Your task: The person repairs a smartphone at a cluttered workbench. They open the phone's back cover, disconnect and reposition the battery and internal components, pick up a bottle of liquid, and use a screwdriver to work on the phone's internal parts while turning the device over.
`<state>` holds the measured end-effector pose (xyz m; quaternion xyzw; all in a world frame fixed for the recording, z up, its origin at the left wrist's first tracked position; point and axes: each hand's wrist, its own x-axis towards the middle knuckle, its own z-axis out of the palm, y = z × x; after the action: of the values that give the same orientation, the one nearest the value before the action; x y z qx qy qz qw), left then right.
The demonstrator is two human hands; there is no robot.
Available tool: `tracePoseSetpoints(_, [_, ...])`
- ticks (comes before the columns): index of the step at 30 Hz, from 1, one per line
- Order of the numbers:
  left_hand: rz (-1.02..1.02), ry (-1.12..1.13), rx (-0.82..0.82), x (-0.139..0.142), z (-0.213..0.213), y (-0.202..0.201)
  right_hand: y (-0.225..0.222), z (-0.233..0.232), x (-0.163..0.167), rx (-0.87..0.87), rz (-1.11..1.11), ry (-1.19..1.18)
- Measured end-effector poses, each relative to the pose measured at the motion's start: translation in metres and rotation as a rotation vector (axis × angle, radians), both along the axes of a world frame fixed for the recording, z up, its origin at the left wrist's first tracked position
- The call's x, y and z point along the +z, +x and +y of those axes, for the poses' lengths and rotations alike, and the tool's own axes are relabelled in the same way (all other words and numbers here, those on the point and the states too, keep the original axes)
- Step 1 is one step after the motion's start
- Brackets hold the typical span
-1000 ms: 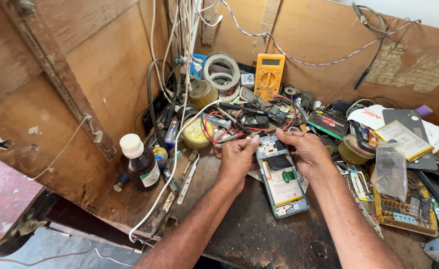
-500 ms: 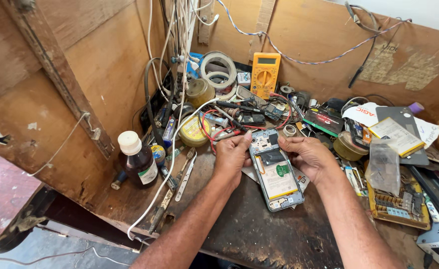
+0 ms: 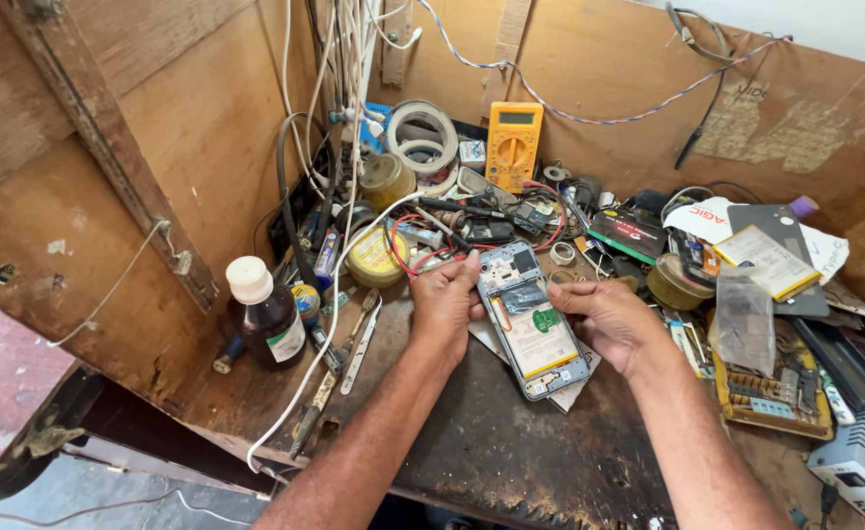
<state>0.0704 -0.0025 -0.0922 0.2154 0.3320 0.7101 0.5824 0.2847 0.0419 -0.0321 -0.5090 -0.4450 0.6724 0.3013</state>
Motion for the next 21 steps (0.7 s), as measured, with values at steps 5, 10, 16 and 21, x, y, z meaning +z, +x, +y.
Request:
tracePoseSetpoints(5, [-0.054,-0.007,0.012,0.000,0.001,-0.001,-0.004,-0.001,-0.001,-0.010,-0.023,0.047])
tracePoseSetpoints(10, [-0.125,-0.001,0.025,-0.003,0.002,-0.004,0.010,-0.017,0.003,0.034,-0.037,0.006])
tracePoseSetpoints(16, [-0.152,-0.012,0.017,-0.005,0.005,-0.006,0.025,-0.020,-0.007,-0.001,0.027,-0.006])
tracePoseSetpoints(21, [-0.144,0.017,0.005,-0.011,0.008,-0.009,0.025,-0.011,-0.014,-0.015,0.011,0.001])
